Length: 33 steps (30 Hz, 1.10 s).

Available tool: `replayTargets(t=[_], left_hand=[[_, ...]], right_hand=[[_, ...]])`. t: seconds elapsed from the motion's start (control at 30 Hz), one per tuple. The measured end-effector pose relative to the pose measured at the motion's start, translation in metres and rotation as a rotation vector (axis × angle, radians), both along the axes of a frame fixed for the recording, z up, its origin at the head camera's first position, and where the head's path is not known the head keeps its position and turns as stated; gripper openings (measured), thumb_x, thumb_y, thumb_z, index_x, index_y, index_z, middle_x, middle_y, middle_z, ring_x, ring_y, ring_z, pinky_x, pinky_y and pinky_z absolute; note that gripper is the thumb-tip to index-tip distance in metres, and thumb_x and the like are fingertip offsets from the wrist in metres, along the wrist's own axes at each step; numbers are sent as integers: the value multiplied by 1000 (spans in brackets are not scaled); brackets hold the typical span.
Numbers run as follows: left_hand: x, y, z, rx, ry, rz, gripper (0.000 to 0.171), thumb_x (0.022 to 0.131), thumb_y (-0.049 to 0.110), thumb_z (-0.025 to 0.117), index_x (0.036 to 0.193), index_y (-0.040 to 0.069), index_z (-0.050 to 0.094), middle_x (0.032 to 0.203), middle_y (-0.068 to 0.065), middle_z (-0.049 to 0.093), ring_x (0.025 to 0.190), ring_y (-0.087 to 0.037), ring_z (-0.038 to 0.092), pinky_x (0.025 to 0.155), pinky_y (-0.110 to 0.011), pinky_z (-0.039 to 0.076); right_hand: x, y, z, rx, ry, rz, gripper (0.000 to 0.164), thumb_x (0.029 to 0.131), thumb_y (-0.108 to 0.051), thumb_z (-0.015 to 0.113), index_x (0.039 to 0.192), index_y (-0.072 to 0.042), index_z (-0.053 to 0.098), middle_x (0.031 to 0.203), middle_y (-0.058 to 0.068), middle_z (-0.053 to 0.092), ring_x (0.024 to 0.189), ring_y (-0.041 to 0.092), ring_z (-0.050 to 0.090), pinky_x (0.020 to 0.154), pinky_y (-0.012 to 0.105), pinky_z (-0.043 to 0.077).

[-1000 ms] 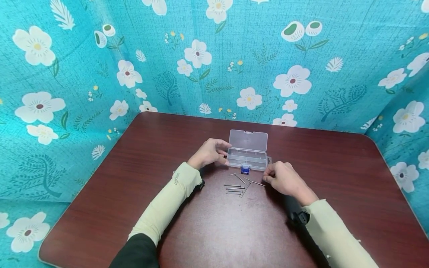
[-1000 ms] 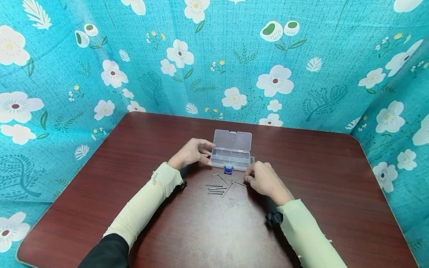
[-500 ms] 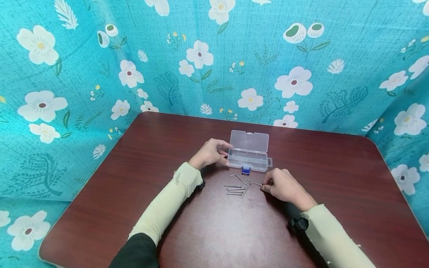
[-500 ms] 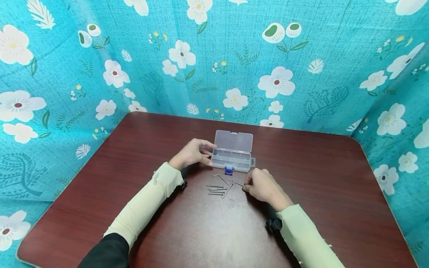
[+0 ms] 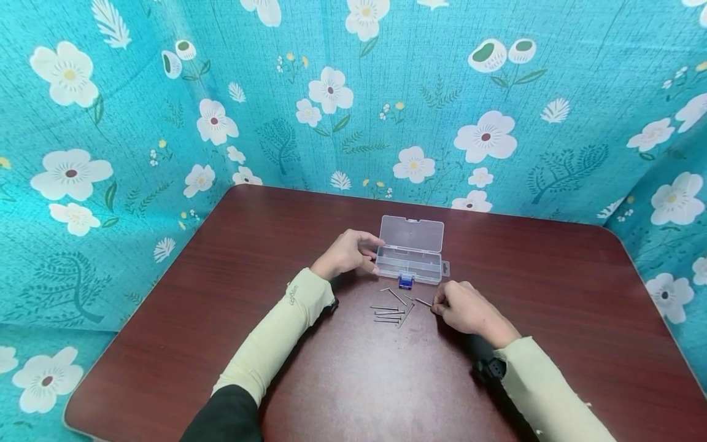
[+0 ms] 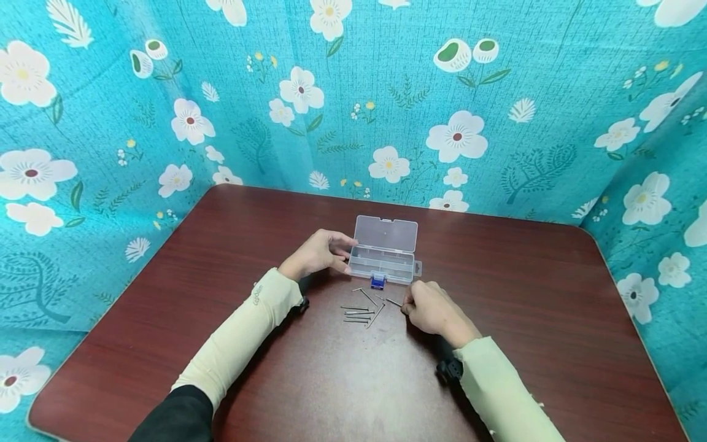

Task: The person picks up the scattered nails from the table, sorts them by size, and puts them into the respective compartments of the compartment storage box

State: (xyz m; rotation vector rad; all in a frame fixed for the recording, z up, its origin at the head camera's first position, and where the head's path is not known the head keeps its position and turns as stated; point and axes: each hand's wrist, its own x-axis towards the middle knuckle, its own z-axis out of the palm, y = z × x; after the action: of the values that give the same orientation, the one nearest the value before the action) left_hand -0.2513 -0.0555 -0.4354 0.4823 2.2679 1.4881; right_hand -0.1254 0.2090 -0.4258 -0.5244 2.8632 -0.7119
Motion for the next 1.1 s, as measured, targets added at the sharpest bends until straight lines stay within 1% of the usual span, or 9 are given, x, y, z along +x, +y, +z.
replayTargets(t=[0.2, 0.37, 0.53, 0.67, 0.87, 1.1], left_hand=[[1, 0, 1, 8, -4, -2, 66, 64, -13, 90, 125, 1, 69, 127, -14, 67, 103, -25, 70, 80, -32, 57], [1, 0, 0, -4, 3, -6, 66, 65, -11, 90, 126, 2, 69, 128, -13, 66, 103, -24, 70, 81, -31, 57], [1, 0, 0, -13, 7, 0, 65, 65, -10, 90, 126, 3, 69, 128, -12, 66, 102, -23, 70, 81, -31, 57], [1, 0, 0, -8, -1, 0, 66, 65, -10, 90, 126, 3, 69, 129, -12, 66, 103, -23, 70, 80, -30, 57], [1, 0, 1, -4, -15, -1, 66, 65, -11, 90, 126, 2, 69, 130, -12, 66, 103, -23, 70, 80, -31, 57], [1, 0, 1, -24, -5, -5, 65, 66, -9, 90, 126, 3, 69, 130, -12, 65, 102, -23, 70, 81, -31, 57]], right_hand=[[-2, 4, 3, -31, -6, -25, 20, 91, -5, 69, 75, -15, 65, 70, -8, 58, 62, 10, 50, 64, 34, 46], [-2, 7, 7, -58, -20, -50, 18, 92, -6, 70, 76, -15, 68, 69, -7, 62, 62, 11, 52, 64, 34, 46], [-4, 10, 11, -95, 25, -45, 16, 92, -4, 71, 78, -13, 70, 71, -6, 65, 66, 10, 55, 65, 34, 48], [-7, 13, 14, -128, 59, -59, 17, 92, -1, 69, 80, -12, 71, 71, -8, 63, 67, 11, 55, 67, 35, 47], [-14, 16, 14, -189, 40, -105, 14, 94, -1, 67, 83, -8, 72, 68, -4, 58, 61, 13, 52, 59, 30, 43], [-24, 17, 12, -236, 21, -146, 16, 95, 0, 66, 80, -6, 70, 65, -3, 55, 60, 15, 51, 54, 28, 40]])
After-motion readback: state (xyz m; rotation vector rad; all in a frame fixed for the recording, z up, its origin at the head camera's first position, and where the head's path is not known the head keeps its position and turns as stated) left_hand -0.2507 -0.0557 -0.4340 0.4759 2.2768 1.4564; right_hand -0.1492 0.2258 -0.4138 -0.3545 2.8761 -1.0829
